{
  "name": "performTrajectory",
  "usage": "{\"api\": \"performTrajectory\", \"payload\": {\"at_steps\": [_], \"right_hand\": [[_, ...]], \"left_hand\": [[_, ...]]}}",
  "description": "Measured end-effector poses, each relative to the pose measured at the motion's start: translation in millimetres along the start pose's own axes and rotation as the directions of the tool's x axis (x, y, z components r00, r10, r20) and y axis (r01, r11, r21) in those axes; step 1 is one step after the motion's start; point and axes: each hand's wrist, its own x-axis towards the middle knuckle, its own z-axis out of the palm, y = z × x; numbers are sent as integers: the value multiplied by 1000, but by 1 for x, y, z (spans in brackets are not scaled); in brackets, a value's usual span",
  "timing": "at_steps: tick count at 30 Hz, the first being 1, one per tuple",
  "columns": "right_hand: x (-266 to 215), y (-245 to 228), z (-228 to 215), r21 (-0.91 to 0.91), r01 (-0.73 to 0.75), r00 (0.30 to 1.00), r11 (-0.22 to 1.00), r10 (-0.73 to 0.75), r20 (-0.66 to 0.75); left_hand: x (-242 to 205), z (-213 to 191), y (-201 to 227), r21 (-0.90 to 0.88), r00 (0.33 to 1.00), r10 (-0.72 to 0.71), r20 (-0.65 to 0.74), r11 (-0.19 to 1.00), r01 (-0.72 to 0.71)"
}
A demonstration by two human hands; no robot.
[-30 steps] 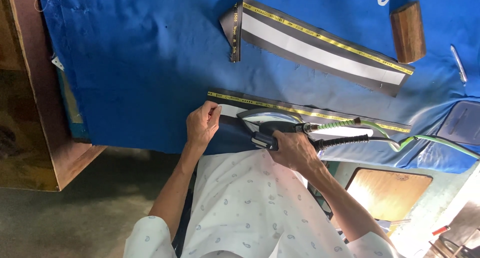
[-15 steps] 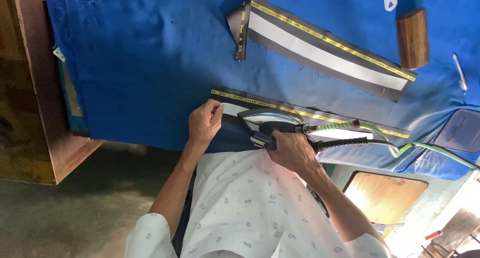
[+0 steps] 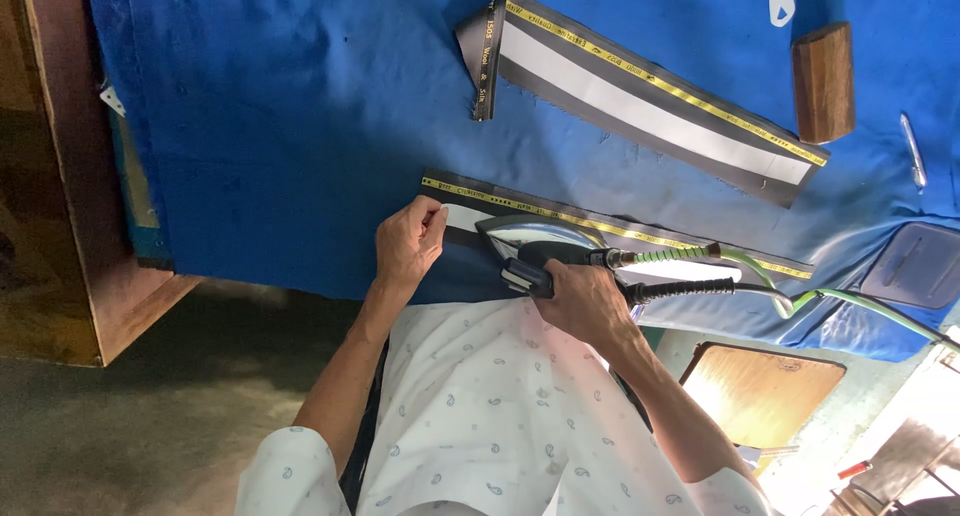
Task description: The person irons long strips of dark fabric with white inlays on a blue-covered work surface. They use a steam iron and a wooden pressing block, repeatedly pressing, lifting, and repositioning the fabric strips to smooth them.
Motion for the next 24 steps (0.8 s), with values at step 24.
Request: {"api": "performTrajectory", "payload": {"at_steps": [24], "right_hand": [[1,8,18,11,116,973,993,-111,-203]], "left_hand": [[0,1,-1,-30,1000,-17,1,999,17]]}}
